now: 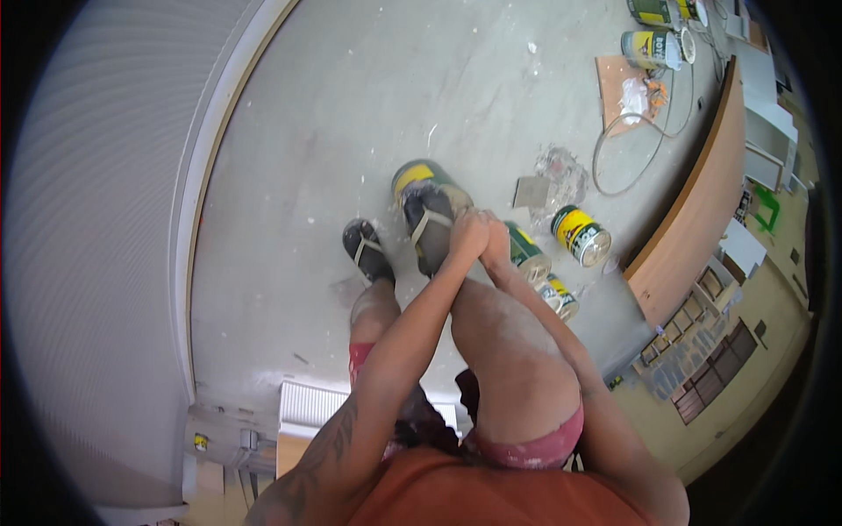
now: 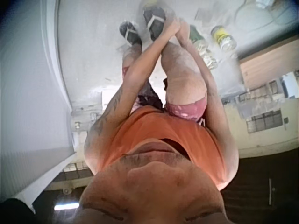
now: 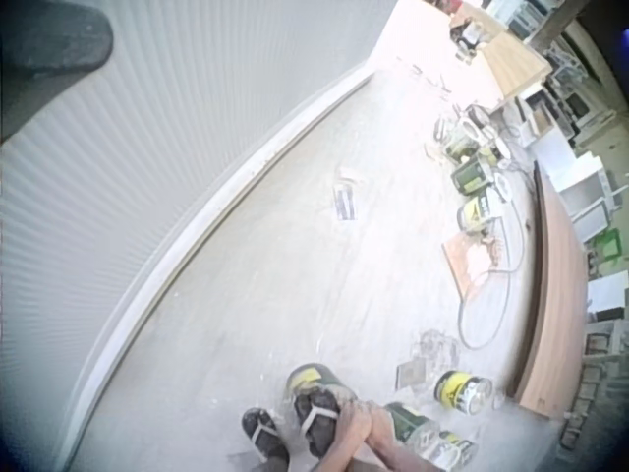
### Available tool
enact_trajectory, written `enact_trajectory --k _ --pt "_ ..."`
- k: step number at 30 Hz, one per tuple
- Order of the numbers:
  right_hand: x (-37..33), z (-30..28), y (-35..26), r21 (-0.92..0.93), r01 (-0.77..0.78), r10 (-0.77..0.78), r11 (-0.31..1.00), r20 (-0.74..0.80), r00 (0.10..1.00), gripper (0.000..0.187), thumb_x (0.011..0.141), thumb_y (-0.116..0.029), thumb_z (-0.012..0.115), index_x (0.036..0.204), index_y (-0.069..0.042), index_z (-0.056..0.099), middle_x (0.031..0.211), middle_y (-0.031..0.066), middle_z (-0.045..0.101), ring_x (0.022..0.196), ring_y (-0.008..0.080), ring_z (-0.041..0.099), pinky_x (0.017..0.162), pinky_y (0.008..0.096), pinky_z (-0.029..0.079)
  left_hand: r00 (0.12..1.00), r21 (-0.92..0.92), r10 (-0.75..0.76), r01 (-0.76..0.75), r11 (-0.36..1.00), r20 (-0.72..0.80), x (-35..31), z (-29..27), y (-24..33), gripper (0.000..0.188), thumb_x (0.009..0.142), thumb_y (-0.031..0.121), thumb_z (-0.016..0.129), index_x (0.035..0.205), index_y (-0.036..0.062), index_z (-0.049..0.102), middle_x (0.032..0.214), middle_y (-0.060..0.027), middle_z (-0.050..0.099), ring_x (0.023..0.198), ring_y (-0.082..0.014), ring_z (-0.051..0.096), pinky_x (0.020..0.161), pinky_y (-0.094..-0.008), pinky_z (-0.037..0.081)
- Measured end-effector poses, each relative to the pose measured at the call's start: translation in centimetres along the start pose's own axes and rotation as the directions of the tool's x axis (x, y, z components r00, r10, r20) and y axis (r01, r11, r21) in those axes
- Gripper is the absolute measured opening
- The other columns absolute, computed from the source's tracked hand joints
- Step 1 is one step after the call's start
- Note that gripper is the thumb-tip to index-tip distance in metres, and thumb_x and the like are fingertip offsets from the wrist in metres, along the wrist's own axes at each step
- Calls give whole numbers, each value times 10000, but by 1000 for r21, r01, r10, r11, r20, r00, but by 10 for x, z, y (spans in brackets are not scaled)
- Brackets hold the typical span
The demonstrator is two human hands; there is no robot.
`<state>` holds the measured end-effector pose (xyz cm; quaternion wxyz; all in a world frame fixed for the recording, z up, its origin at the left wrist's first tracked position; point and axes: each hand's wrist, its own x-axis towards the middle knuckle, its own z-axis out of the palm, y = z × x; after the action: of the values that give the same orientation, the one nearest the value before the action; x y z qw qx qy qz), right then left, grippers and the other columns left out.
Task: The recorder organizes paint cans, opens a can, and assembles parts of a pneumatic paint spray gun in a workshop setting.
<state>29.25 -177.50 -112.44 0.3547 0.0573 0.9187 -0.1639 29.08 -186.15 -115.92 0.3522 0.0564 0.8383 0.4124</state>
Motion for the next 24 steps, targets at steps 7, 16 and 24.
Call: enact_trajectory --k 7,16,24 --pt "-1 -19 9 41 -40 42 998 -49 998 222 875 -134 580 1052 -36 671 985 225 667 922 424 646 806 499 521 997 -223 -74 64 973 -34 1 -43 7 363 977 244 436 993 -48 650 1016 -274 639 963 -433 605 868 -514 469" --pt "14 -7 -6 -55 -44 38 998 -93 995 222 804 -77 644 1009 -3 686 950 225 679 893 416 667 823 498 528 992 396 120 -124 910 35 20 -89 -32 320 841 235 676 1149 149 668 1168 -65 619 1171 -262 533 954 -450 411" --pt "14 -9 -8 -48 -128 126 991 -42 991 168 773 -40 672 936 0 680 946 207 677 918 406 668 814 482 541 896 260 439 -440 859 65 28 -61 -37 220 818 185 658 1037 176 689 1055 -13 643 1096 -196 571 925 -389 406"
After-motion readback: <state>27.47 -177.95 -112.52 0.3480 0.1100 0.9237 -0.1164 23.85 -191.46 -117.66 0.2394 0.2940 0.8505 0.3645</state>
